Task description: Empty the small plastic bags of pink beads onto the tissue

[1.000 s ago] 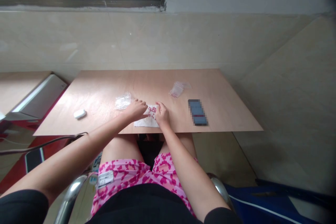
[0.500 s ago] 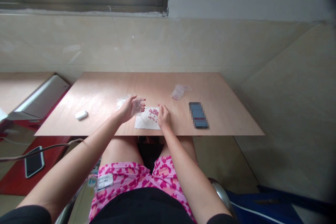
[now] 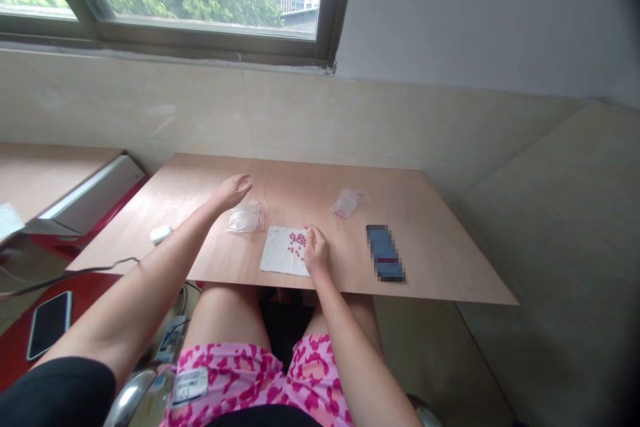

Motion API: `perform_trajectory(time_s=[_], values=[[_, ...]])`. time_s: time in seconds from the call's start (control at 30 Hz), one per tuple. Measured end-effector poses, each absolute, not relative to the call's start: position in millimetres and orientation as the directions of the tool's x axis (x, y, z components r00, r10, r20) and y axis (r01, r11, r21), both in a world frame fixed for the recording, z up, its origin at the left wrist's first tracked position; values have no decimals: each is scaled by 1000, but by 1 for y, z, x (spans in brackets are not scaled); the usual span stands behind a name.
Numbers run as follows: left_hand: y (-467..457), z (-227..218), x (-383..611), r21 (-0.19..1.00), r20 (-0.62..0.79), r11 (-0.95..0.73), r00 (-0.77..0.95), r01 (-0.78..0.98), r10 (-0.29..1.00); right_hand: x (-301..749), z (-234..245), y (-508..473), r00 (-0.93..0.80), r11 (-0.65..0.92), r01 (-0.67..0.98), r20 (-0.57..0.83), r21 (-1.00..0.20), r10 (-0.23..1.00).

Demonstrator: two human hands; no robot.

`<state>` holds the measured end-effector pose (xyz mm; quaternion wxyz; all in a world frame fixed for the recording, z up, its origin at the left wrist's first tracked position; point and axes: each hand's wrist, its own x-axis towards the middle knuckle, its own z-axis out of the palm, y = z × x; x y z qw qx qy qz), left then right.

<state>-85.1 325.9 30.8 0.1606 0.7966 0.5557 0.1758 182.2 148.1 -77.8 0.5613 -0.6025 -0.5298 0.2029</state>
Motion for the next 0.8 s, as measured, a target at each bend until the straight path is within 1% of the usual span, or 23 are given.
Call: perform_trajectory(time_s=[0.1, 0.17, 0.23, 0.33, 0.4, 0.53, 0.63, 0.7, 0.8], values=[[324, 1, -85, 421, 40, -366, 386, 830, 922, 182, -79, 148, 349, 188, 411, 344, -892, 872], [317, -16, -83, 406, 26, -404, 432, 819, 902, 181, -80, 148, 359, 186, 396, 338, -899, 870], [310, -27, -83, 396, 40, -438, 461, 807, 886, 180, -81, 148, 383, 176, 358, 316, -917, 868], [300, -32, -84, 389, 80, -465, 474, 795, 877, 185, -84, 154, 401, 136, 289, 249, -948, 882], [296, -31, -87, 386, 109, -479, 477, 788, 872, 199, -83, 164, 405, 100, 287, 215, -953, 889], [288, -27, -92, 384, 178, -518, 489, 764, 854, 254, -69, 199, 475, 25, 377, 216, -926, 853], [278, -23, -90, 422, 217, -538, 495, 729, 841, 301, -54, 230, 538, -38, 464, 247, -885, 806], [271, -22, -87, 452, 233, -548, 500, 704, 834, 324, -46, 245, 542, -66, 507, 258, -859, 800], [265, -23, -83, 484, 244, -546, 494, 684, 835, 342, -43, 257, 513, -89, 542, 246, -835, 822]])
